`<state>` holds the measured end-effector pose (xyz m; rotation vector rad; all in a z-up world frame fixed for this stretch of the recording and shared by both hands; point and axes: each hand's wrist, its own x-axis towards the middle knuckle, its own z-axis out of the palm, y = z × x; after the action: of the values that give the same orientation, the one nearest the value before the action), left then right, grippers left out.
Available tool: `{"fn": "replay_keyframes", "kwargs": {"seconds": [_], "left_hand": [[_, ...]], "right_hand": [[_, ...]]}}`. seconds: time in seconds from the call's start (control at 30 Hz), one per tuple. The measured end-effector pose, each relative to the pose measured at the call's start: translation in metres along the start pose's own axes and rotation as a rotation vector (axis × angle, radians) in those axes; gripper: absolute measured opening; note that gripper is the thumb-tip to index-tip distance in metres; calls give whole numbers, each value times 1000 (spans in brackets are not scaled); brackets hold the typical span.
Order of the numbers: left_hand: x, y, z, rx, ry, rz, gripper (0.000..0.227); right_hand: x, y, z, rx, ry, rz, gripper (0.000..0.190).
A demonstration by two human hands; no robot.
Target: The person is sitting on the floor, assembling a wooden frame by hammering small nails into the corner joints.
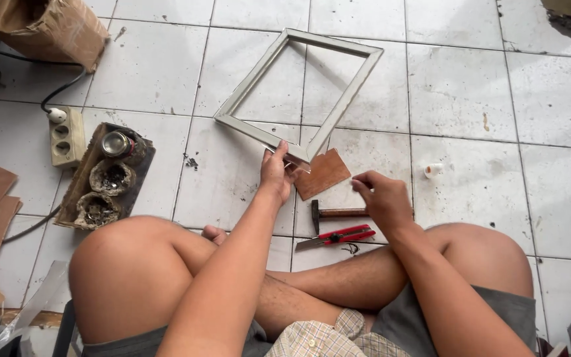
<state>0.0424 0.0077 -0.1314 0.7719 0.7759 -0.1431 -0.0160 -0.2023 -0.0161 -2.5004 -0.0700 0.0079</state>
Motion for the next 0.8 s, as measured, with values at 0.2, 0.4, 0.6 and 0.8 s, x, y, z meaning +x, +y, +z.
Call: {"fn": "replay_keyframes", "kwargs": {"seconds": [0.2, 0.4, 0.6, 0.8], "left_hand": [[-32, 10, 1, 1, -46, 8, 27], [-17, -4, 1, 28, -32, -37, 29], [-15, -6, 6, 111, -43, -37, 27], [-9, -4, 1, 85, -6, -63, 28]], "right_hand": [[16, 23, 22, -162, -52, 165, 63], [2, 1, 37, -477, -256, -57, 35], [-15, -44, 12, -669, -678, -174, 65], [6, 7, 33, -606, -322, 109, 65]]}}
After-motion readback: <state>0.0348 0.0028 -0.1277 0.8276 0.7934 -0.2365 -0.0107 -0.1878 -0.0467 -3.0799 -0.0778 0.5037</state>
